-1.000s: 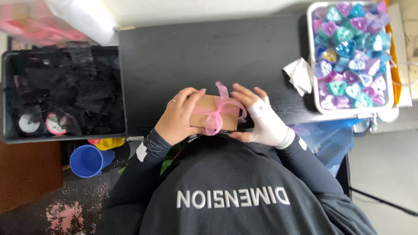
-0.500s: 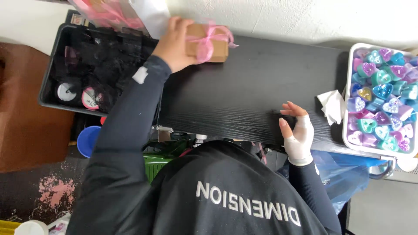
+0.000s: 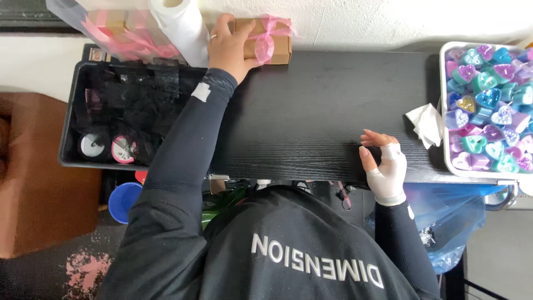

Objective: The recorder fills a small cardboard box with paper shred, places heart-shaped items inside, closes it, and ties a pink ribbon around the box.

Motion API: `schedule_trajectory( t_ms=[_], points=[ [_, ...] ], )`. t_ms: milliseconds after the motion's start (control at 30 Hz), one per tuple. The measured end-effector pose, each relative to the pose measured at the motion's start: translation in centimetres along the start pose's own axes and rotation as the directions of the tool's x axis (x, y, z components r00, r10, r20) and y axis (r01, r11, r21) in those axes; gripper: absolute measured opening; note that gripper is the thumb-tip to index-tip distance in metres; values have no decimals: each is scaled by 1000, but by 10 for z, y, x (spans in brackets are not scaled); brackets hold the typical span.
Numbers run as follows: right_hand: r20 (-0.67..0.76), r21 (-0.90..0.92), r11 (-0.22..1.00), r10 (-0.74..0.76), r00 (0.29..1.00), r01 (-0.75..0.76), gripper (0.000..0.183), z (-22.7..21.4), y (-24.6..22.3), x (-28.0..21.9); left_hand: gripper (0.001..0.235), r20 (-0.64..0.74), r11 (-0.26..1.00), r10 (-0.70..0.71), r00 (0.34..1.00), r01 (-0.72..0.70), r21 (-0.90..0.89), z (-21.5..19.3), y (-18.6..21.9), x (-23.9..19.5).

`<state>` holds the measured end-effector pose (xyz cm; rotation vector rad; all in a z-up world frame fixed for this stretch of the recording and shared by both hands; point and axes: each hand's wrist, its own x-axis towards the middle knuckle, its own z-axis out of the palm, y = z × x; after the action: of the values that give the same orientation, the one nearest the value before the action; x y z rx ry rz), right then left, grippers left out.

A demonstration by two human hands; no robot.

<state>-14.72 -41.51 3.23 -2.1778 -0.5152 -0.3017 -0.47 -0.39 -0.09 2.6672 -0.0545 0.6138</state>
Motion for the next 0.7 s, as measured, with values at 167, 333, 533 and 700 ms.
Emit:
schedule_trajectory(
  t_ms=[167,333,533,700],
  points=[
    [-50,-45,999,-29,998,27,29,3,2,0,73,-31,995,-60,998,62,79,-13,18,-10],
    [-77,-67,996,-72,994,67,24,3,2,-2,74,-99,975,34,994,-11,223,-19,36,-33],
    [-103,-103,983,-161,981,151,14,-3,1,-3,66,-88,972,177,980,-188,-143,-95,142,-116],
    [-226,40,969,-230,947,245,15,-18,2,-23,11,353,657,344,870,46,-752,-59,185,-228]
  ],
)
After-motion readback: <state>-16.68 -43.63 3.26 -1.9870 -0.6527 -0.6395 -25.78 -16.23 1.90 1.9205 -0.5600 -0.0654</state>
